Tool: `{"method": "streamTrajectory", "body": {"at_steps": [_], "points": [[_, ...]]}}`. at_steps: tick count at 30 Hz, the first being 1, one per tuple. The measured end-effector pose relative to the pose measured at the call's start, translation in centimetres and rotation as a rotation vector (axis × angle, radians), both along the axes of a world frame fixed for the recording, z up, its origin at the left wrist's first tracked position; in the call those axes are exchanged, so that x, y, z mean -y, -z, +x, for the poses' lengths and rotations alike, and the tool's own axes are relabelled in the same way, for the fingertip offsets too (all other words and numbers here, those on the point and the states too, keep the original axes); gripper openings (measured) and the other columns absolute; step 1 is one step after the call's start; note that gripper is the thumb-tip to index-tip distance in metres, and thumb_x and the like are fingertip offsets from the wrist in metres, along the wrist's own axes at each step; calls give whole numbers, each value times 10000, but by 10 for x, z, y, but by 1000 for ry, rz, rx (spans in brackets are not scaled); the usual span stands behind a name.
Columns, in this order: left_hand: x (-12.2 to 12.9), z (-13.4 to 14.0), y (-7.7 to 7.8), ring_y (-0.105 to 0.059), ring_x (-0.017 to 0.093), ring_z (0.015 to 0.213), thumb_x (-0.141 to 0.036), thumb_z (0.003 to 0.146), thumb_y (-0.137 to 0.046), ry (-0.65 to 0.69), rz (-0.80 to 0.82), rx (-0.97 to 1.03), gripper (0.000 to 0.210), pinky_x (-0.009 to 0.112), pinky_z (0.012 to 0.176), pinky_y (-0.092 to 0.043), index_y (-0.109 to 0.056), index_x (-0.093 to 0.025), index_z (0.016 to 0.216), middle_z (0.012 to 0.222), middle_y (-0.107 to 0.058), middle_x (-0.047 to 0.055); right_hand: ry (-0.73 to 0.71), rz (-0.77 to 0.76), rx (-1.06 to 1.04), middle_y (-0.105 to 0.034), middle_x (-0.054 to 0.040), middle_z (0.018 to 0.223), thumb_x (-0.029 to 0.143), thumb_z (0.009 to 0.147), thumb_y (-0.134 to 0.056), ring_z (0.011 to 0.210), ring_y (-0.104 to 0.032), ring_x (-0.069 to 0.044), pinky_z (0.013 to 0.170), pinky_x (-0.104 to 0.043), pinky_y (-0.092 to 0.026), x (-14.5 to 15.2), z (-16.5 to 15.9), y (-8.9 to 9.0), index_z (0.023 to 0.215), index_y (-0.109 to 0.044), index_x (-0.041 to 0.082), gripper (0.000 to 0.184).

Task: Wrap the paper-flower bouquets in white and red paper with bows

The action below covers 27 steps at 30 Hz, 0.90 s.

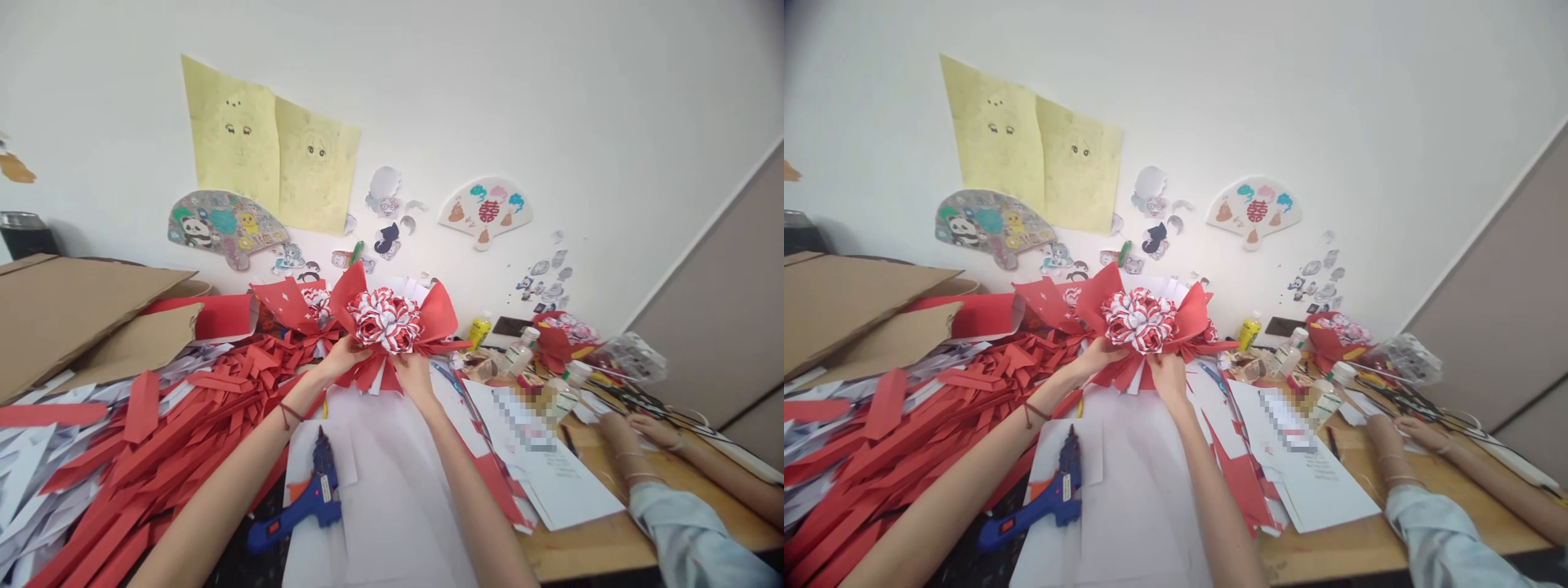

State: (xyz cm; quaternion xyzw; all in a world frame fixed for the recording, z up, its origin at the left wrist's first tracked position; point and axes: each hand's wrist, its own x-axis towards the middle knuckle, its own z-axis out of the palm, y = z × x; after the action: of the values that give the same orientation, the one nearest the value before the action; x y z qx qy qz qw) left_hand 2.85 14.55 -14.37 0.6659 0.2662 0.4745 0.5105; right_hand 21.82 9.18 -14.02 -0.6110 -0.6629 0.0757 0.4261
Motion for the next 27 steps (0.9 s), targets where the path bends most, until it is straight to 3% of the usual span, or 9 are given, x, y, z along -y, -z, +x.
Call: {"method": "streamTrajectory", "body": {"at_steps": [4,11,18,21,27], "points": [[0,-1,1,-653,280,1045,-472,650,-806,21,24,-15,566,469,957,-499,-647,-145,1082,1066,-722,117,33,70,52,-682,-99,695,423,940,-415,657,-621,-237,662,-319,-421,9,-6,10,662,-651,187,434],[-11,2,15,-664,278,1017,-425,639,-822,27,50,-16,597,471,945,-505,-613,-148,1125,1104,-710,131,40,139,80,-673,-126,1099,382,904,-524,984,-630,-271,866,-358,-461,22,-21,20,1009,-675,185,270],[-13,-2,17,-628,271,1110,-394,646,-815,61,40,-5,621,476,1016,-458,-588,-146,1168,1145,-688,132,88,139,-60,-626,-164,1232,483,818,-656,1141,-598,-308,975,-425,-456,11,-19,45,1281,-526,154,583],[-11,-5,15,-638,267,1082,-379,636,-822,62,39,-22,592,485,1018,-452,-606,-134,1129,1101,-700,130,24,114,-101,-628,-155,1252,492,818,-653,1148,-599,-314,985,-436,-450,6,-16,49,1304,-525,164,600],[-5,-6,9,-648,273,1038,-360,636,-816,52,44,-65,574,452,949,-502,-615,-136,1125,1080,-707,131,-43,73,-164,-665,-140,1140,501,825,-660,1087,-609,-322,977,-467,-454,8,-18,45,1166,-618,155,487]]}}
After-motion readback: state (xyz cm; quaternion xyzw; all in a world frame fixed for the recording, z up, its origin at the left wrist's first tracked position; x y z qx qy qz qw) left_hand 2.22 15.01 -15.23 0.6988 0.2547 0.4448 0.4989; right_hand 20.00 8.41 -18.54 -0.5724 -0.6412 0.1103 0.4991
